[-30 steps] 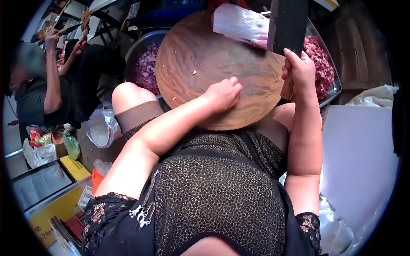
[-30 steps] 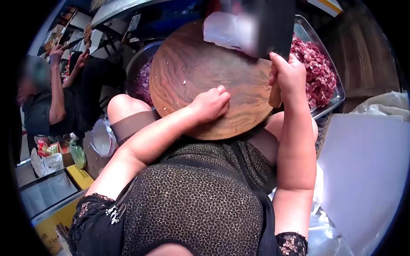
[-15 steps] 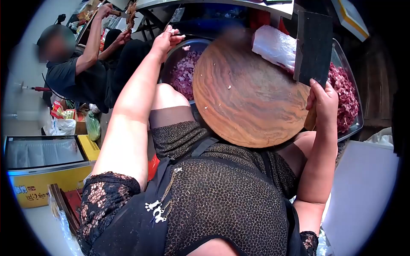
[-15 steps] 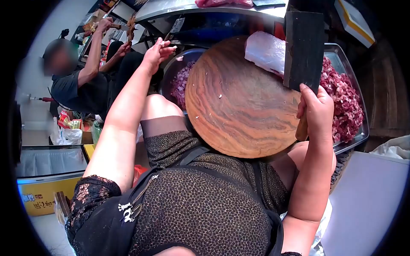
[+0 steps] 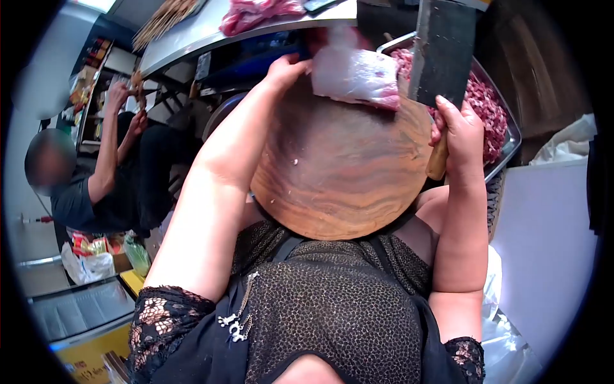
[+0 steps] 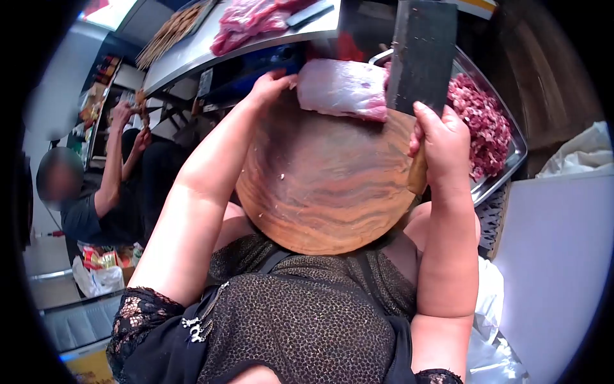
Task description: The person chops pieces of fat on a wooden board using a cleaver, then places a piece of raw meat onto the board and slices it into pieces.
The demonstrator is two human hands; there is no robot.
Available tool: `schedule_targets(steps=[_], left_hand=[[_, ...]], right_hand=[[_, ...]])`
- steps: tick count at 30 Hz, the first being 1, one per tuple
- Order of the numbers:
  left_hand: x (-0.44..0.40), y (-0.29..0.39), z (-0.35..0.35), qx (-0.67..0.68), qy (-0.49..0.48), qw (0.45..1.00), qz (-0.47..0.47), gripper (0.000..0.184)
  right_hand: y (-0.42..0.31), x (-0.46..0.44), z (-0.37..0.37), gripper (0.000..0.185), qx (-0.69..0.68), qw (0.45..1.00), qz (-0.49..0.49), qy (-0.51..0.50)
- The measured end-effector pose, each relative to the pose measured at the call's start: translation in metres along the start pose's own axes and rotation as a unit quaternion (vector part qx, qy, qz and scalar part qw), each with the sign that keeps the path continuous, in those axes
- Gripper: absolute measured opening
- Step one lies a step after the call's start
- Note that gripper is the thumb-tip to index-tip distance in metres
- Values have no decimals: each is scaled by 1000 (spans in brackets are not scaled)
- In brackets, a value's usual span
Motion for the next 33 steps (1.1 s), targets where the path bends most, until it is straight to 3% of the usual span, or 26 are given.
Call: schedule_targets(steps=[1,2,4,5,9,10,12,13,14,16,17,18,20,21,22,24,25,26,28,29,30,32,33], left_hand=[[-7,0,-24,94,-62,993,39,59],[-12,1,-36,92,-74,992,40,59],[2,18,-55,127,-142,970,153,55],[0,13,-60,167,-171,936,257,53],[8,9,-55,140,-281,895,316,54],[16,9,-54,97,-302,900,298,57],[21,-5,-57,56,-324,928,174,61],[36,10,-62,110,-319,937,86,67],[50,19,-57,159,-246,954,69,72],[69,21,-59,206,-205,957,9,67],[82,22,-54,167,-114,979,-11,60],[101,38,-48,170,-111,979,-11,60],[133,77,-35,-78,-48,989,-120,57],[145,81,-31,-111,-69,980,-153,58],[162,85,-26,-157,-54,951,-259,58],[198,92,-15,-206,-76,835,-505,51],[214,84,-8,-245,-106,802,-534,45],[231,74,-1,-282,-136,768,-559,39],[253,49,7,-384,-263,744,-479,18],[260,43,14,-347,-297,766,-452,19],[266,42,20,-309,-330,785,-424,21],[257,39,37,-178,-327,872,-318,30],[253,38,49,-219,-203,892,-339,38]], right_hand=[[-1,0,1,14,2,1000,-4,4],[-4,-1,2,13,4,1000,-8,7],[-5,-3,6,13,-3,1000,-13,20],[-6,-4,7,13,-10,1000,-12,21],[-11,-9,9,13,-38,999,-17,27],[-11,-11,8,13,-41,999,-14,25],[-12,-12,9,13,-41,999,-14,24],[-12,-11,8,15,-37,999,-8,10],[-13,-11,6,17,-32,999,-2,-4],[-8,-11,6,17,-32,999,-4,-6],[-7,-10,6,17,-29,1000,-5,-6],[-7,-8,5,17,-27,1000,-5,-9],[-7,-2,8,15,-46,999,-2,24],[-7,1,10,15,-42,999,2,26],[-7,6,11,15,-39,999,-1,23],[-7,15,16,15,-47,999,0,26],[-4,19,20,15,-51,999,3,14],[-2,20,23,15,-47,999,9,3],[0,20,26,14,-39,999,9,-5],[-1,21,25,14,-31,999,16,-6],[-7,25,21,26,-12,1000,10,6],[-5,24,22,27,15,1000,4,10],[-5,25,23,27,17,1000,4,5]])
Point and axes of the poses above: each hand's wrist, its own x-axis away from the middle knuckle, its own z-axis out of the back of the hand, y = z × x, the point moved 5 cm from there along -x, towards the middle knuckle, and after that the axes turned 8 degrees about x, right-handed, at the moved point
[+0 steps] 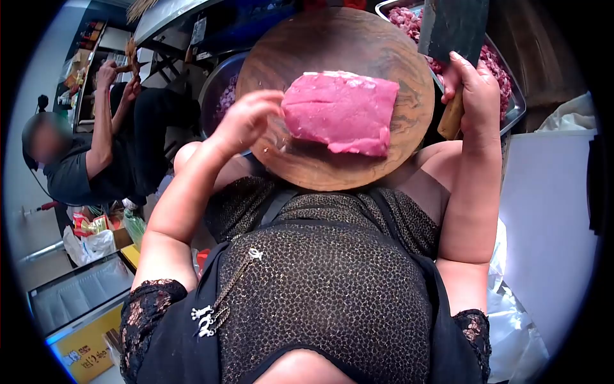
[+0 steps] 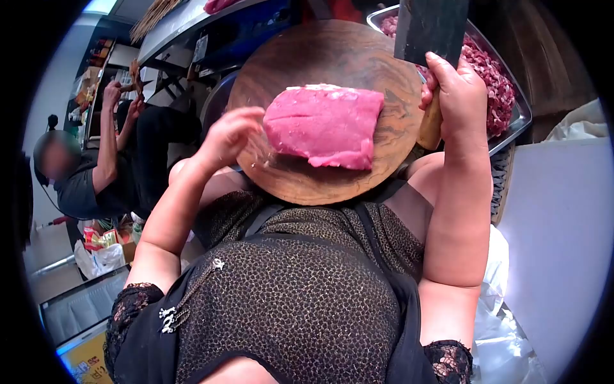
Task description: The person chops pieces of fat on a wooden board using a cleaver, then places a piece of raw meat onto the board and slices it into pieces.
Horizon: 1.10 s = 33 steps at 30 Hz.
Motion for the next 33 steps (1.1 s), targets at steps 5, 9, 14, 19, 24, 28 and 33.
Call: schedule_targets(steps=[5,9,14,19,24,28,33], left_hand=[[24,-107,3,226,217,891,329,33],[10,-82,-59,363,12,740,566,48],[-7,-42,-92,396,87,796,450,39],[-17,-20,-89,621,174,655,394,46],[-28,-16,-101,694,118,598,384,41],[-30,-11,-104,665,112,631,382,28],[-37,-2,-68,655,134,672,318,56]], right_hand=[[3,1,-1,28,29,999,-16,-18],[10,-1,2,25,33,999,-31,-22],[17,-3,2,16,38,998,-16,-40],[14,-4,-6,17,75,997,-1,-28],[15,-1,-13,20,69,997,0,-40],[11,-2,-20,21,119,992,3,-33],[15,-2,-21,20,128,991,1,-33]])
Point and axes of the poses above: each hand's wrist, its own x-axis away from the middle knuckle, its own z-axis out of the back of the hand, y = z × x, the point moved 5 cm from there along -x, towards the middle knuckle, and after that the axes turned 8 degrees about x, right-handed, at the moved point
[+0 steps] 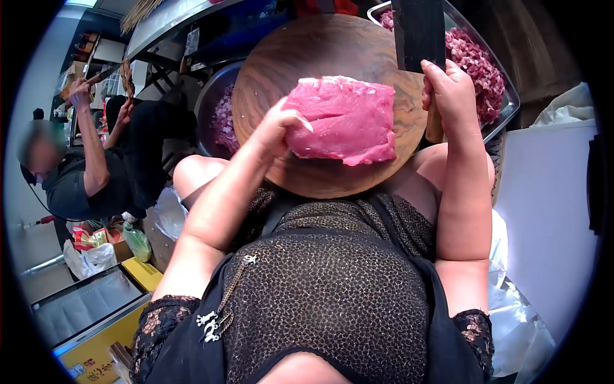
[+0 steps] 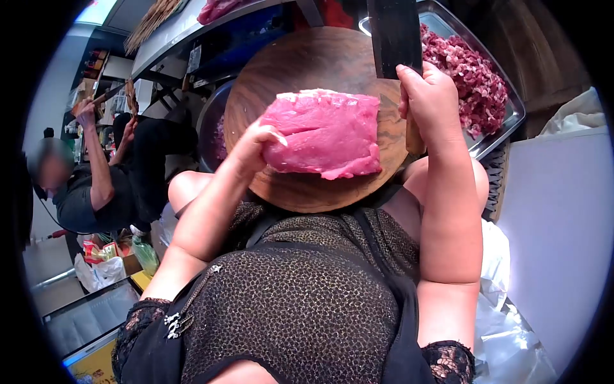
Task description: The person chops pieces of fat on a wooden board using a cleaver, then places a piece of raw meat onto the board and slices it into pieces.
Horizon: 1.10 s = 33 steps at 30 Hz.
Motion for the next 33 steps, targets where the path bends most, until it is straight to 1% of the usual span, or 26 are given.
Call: schedule_targets(steps=[1,2,3,5,6,8,10,11,12,13,14,15,16,17,18,19,20,22,23,24,25,26,28,29,30,33], left_hand=[[1,20,-7,-48,-60,997,7,65],[2,44,-11,-140,-72,987,16,66],[-11,60,-1,-193,-102,976,-1,69],[-29,100,-20,-282,-227,932,-1,82],[-41,119,-18,-345,-225,911,39,83],[-60,151,-31,-464,-118,864,-159,76],[-74,174,-14,-437,-37,864,-249,73],[-82,173,2,-445,1,859,-253,74],[-78,162,13,-416,11,884,-212,76],[-81,144,40,-423,28,887,-183,73],[-80,124,68,-548,92,826,-88,67],[-64,101,67,-571,82,816,-35,61],[-60,70,92,-579,87,808,59,63],[-42,45,95,-543,127,816,153,63],[-30,18,96,-505,143,831,185,63],[-17,5,78,-478,137,854,151,60],[-11,-1,61,-473,130,860,144,56],[-14,-26,55,-381,133,915,18,48],[-14,-36,50,-377,133,916,15,48],[-10,-35,26,-221,96,970,-25,40],[-9,-32,9,-60,53,995,-65,33],[-14,-35,2,-57,48,995,-71,33],[-22,-39,0,11,87,994,-70,26],[-27,-33,0,3,115,989,-95,33],[-33,-26,6,4,105,989,-106,33],[-25,-7,29,-32,92,993,-65,38]], right_hand=[[1,2,-1,20,-8,1000,-7,-2],[0,2,-1,20,-15,1000,-13,-4],[-1,3,-1,21,-17,1000,-14,-8],[-1,-1,-1,22,-11,1000,-11,-18],[-3,-3,-1,22,-1,1000,1,-22],[-6,-7,-3,21,0,1000,6,-11],[-3,-12,-1,20,-3,1000,18,-3],[-2,-12,0,20,4,1000,16,-5],[-3,-10,0,20,10,1000,14,-8],[-3,-9,3,20,8,1000,13,-8],[-3,-8,4,20,21,1000,6,-23],[-3,-7,5,20,33,999,-1,-41],[-4,-7,6,20,33,998,-1,-45],[-4,-6,6,20,58,997,-10,-59],[-2,-4,5,20,83,994,-21,-74],[1,-5,3,19,102,991,-24,-83],[1,-4,1,20,119,989,-20,-83],[2,-5,-4,19,125,988,-15,-90],[2,-4,-6,19,129,987,-13,-91],[1,-3,-9,19,120,988,-11,-92],[-1,-3,-12,19,111,990,-8,-92],[-4,-1,-13,19,114,989,-2,-90],[-7,0,-16,18,99,991,12,-88],[0,-5,-14,18,97,992,20,-82],[5,-9,-13,18,94,992,29,-73],[8,1,-8,17,95,994,5,-44]])
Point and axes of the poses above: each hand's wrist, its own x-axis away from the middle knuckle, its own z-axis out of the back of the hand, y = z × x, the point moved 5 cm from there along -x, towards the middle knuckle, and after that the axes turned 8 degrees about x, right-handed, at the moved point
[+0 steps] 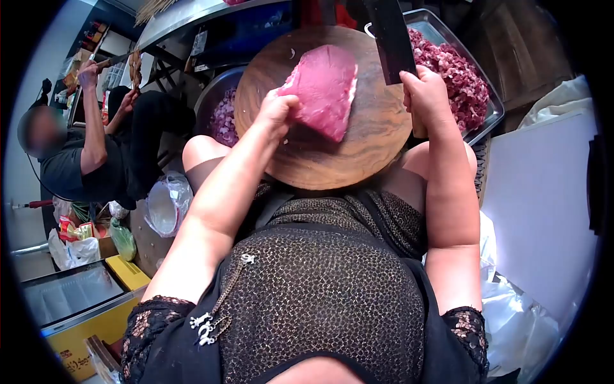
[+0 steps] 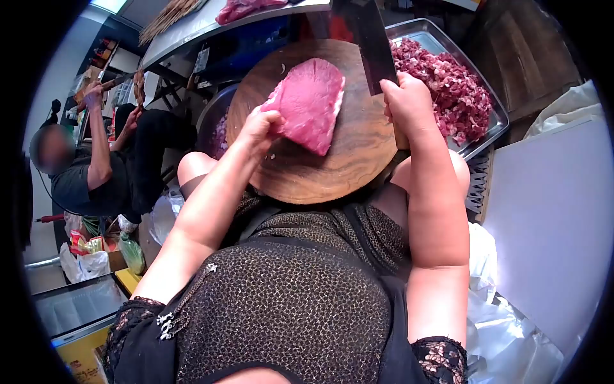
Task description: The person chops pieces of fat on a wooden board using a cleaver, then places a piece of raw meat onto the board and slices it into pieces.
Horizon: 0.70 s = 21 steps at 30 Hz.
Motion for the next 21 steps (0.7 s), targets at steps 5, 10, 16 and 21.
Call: schedule_targets(steps=[5,10,16,21], left_hand=[[43,5,72,-92,-106,984,106,27],[64,38,76,-533,129,810,-208,30],[26,42,-33,-575,-148,650,-474,28],[11,46,-46,-562,-135,738,-347,21]], right_hand=[[0,25,5,17,7,1000,-20,18],[7,43,-3,23,107,994,23,0],[-27,68,-45,24,351,913,208,5],[-34,72,-69,21,453,859,237,-35]])
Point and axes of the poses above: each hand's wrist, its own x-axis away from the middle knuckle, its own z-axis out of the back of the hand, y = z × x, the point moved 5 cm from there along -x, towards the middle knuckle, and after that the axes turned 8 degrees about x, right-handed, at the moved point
